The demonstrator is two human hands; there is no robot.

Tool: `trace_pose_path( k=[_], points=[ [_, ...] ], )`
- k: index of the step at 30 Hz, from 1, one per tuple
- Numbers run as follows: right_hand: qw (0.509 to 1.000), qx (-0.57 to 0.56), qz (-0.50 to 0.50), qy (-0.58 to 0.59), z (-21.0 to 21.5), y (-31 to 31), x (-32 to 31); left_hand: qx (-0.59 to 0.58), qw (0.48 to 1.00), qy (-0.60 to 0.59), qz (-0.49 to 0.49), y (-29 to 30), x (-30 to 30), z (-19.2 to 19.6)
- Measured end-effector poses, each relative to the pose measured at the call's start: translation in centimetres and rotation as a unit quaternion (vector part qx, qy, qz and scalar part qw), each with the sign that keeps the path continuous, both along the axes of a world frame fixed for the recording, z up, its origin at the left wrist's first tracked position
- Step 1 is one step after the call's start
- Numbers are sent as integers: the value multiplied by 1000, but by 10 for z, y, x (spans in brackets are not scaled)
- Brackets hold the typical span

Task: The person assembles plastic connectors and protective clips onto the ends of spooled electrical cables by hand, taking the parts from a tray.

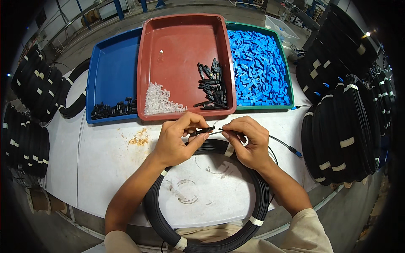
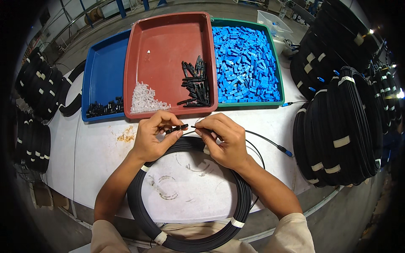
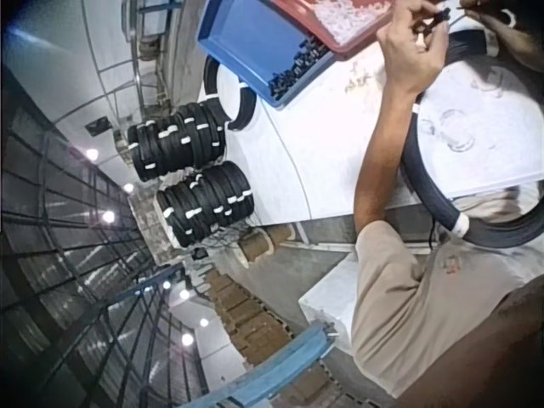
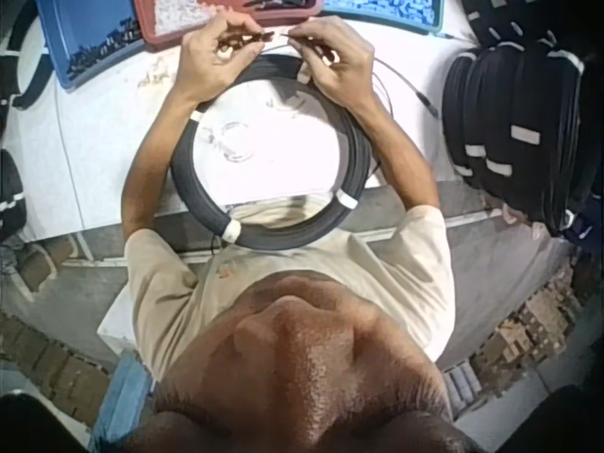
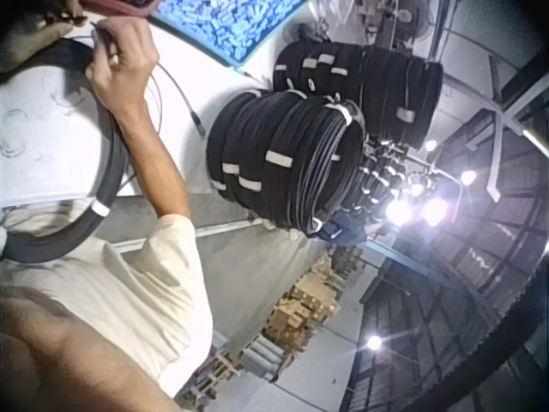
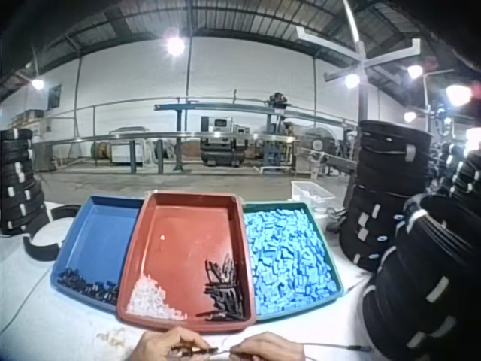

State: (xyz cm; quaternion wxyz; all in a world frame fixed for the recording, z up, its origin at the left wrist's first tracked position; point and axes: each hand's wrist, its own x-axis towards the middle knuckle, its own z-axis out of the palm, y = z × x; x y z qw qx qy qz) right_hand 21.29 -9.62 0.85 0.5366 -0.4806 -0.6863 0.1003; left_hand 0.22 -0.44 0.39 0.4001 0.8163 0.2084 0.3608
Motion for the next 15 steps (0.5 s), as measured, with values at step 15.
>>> trace_pose_path(
  k=[15],
  points=[
    [999,4,15,-28,-4,-1,0,-11,999,-28,-21,-2,2,4]
  ],
)
